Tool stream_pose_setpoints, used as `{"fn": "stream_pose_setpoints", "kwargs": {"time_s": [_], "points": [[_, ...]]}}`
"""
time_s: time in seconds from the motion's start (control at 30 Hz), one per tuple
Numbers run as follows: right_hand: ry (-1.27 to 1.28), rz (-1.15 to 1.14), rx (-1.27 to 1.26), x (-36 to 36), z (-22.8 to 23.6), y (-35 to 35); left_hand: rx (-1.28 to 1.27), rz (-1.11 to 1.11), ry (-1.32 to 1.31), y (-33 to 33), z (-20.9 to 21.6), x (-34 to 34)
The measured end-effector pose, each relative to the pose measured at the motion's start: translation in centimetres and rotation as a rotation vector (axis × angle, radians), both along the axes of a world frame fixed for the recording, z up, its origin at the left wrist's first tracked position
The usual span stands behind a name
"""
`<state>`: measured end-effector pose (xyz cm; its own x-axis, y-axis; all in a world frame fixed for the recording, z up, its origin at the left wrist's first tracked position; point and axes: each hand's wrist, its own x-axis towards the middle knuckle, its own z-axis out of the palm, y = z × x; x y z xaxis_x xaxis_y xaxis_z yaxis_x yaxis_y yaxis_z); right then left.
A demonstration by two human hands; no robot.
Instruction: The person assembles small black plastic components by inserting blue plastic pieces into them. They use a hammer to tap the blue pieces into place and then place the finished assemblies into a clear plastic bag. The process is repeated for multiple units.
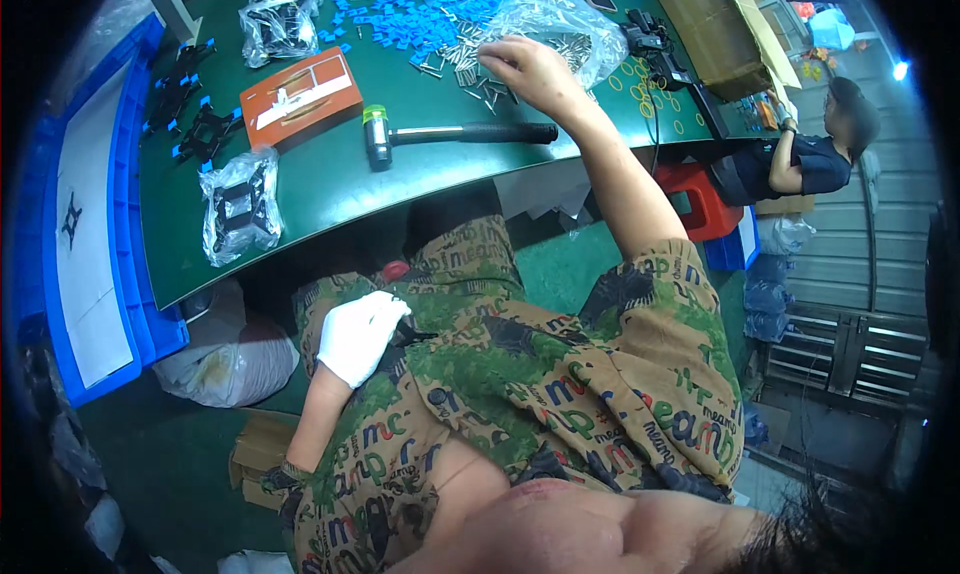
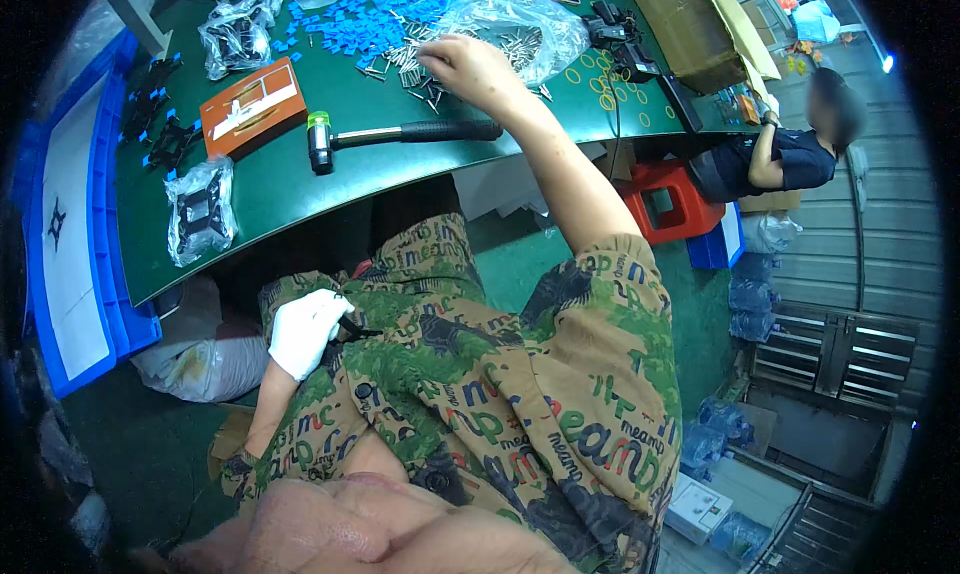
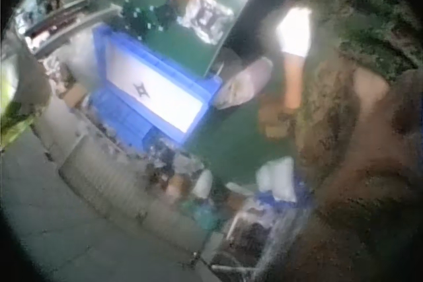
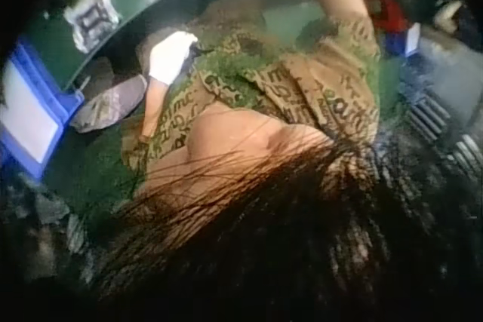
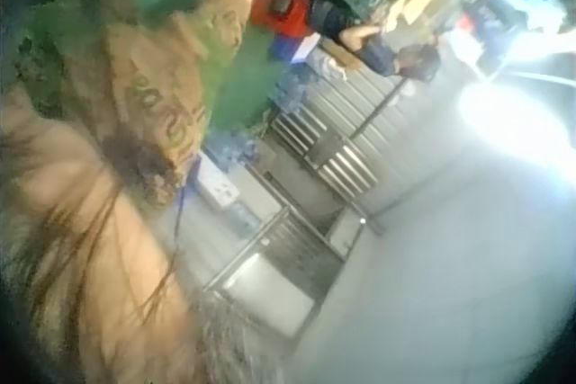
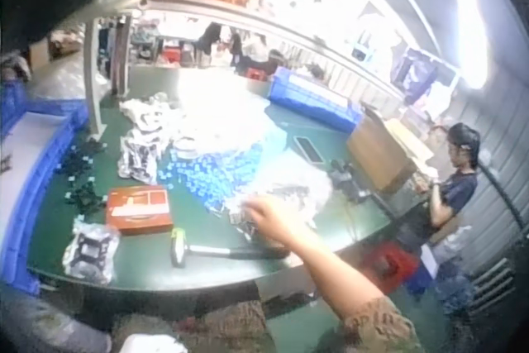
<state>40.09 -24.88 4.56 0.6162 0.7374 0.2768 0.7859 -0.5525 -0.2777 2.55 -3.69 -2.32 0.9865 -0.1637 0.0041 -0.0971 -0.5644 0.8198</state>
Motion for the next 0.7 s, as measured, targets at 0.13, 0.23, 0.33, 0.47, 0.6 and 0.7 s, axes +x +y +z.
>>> {"fn": "stream_pose_setpoints", "kwargs": {"time_s": [0.13,0.23,0.33,0.47,0.6,0.7], "points": [[-0.073,0.012,-0.058,2.1,-0.6,4.4,0.068,-0.007,-0.097,-0.1,0.1,0.1],[-0.123,0.002,-0.101,3.1,-1.0,6.7,-0.04,0.05,0.039,-0.2,0.8,0.0],[-0.195,-0.003,-0.189,3.8,-1.4,8.1,-0.032,0.054,0.014,-0.2,0.8,-0.2],[-0.253,0.036,-0.302,3.9,-1.3,9.0,-0.062,0.074,0.083,-0.3,0.2,-0.3],[-0.243,0.102,-0.419,4.1,-0.4,9.3,-0.024,0.027,0.059,0.0,-0.1,-0.3],[-0.177,0.082,-0.433,4.8,-0.7,9.5,-0.035,0.046,0.073,-0.2,-0.4,-0.4]]}}
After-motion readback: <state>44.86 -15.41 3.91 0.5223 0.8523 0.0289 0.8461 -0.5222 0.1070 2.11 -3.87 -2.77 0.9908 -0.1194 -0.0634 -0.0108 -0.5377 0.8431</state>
